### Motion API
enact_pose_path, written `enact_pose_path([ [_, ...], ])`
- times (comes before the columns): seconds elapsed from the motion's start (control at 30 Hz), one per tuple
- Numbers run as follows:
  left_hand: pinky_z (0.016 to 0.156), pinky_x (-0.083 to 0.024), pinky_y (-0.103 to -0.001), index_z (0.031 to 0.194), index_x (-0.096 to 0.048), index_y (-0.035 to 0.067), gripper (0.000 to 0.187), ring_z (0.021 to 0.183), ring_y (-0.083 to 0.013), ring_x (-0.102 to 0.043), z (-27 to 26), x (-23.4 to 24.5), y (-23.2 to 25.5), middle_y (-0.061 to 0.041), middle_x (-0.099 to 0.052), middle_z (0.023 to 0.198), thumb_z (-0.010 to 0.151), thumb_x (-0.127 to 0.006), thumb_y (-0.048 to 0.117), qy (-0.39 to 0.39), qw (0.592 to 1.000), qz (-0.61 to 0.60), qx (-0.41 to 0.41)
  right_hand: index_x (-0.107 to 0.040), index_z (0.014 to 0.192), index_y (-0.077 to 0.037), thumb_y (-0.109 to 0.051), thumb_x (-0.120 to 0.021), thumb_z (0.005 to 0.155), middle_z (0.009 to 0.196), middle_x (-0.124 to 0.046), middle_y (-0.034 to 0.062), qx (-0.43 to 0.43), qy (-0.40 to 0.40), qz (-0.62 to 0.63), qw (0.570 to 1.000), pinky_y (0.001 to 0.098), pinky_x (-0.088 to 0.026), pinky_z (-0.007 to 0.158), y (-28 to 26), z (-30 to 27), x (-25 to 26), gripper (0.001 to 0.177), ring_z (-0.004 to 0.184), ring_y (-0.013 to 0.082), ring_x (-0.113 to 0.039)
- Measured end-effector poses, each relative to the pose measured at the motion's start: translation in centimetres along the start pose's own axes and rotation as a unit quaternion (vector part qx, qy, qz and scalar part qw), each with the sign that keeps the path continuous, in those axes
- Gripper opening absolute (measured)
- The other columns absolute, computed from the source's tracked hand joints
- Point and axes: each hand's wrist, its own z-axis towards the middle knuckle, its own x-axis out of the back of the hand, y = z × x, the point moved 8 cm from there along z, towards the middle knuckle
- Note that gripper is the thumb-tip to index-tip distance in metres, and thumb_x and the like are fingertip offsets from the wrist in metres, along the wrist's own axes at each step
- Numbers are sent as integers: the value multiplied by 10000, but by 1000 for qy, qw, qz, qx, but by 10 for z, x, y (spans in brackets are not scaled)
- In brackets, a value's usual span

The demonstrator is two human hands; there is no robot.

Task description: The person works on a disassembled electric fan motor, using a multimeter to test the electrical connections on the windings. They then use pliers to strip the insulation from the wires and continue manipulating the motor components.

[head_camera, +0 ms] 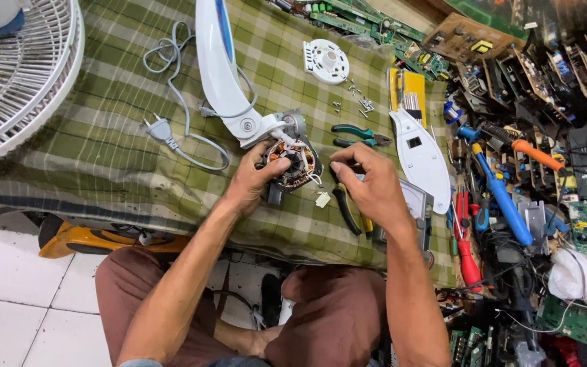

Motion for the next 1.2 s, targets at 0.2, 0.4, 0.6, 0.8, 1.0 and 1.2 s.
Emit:
enact_pose_path([
  [0.2,819,-608,-315,1240,-669,44,580,911,-140,-648,-12,-30,19,-77,-697,996,766,-868,313,-6,1000,-2,14,-754,1046,-27,-24,-714,945,916,-743,180,-31,63,-8,997,399,-609,688,51,-2,13,108,851,288,-733],
  [0.4,811,-634,-337,1246,-662,38,556,885,-155,-681,-6,-23,14,-84,-701,978,775,-868,249,-5,999,-36,15,-763,892,-64,-84,-734,837,847,-685,99,41,-91,-275,956,419,-558,755,64,-21,-45,65,878,300,-664],
  [0.6,793,-641,-359,1230,-658,20,546,860,-170,-692,-5,-23,10,-101,-702,968,774,-872,230,-5,998,-57,12,-705,795,-115,-173,-787,760,770,-578,26,137,-62,-374,915,378,-503,729,94,-32,-80,107,849,247,-590],
  [0.8,792,-641,-356,1253,-655,17,547,860,-168,-684,-7,-23,13,-101,-694,974,786,-861,214,-4,999,-48,8,-698,993,-123,-72,-657,957,824,-681,61,103,30,-121,987,383,-570,766,75,-24,-28,74,833,288,-703],
  [1.0,797,-636,-336,1254,-662,33,541,869,-148,-670,-10,-25,17,-77,-690,974,788,-858,228,-5,999,-41,6,-758,1033,-105,-17,-715,944,929,-732,46,161,37,-5,986,349,-588,784,-1,-2,2,133,851,229,-718],
  [1.2,823,-620,-335,1267,-664,43,577,901,-155,-658,-11,-22,14,-82,-692,1008,770,-872,251,6,1000,-25,14,-761,1000,-121,-9,-720,934,899,-723,54,123,75,-11,989,363,-567,754,32,0,-10,136,819,248,-709],
])
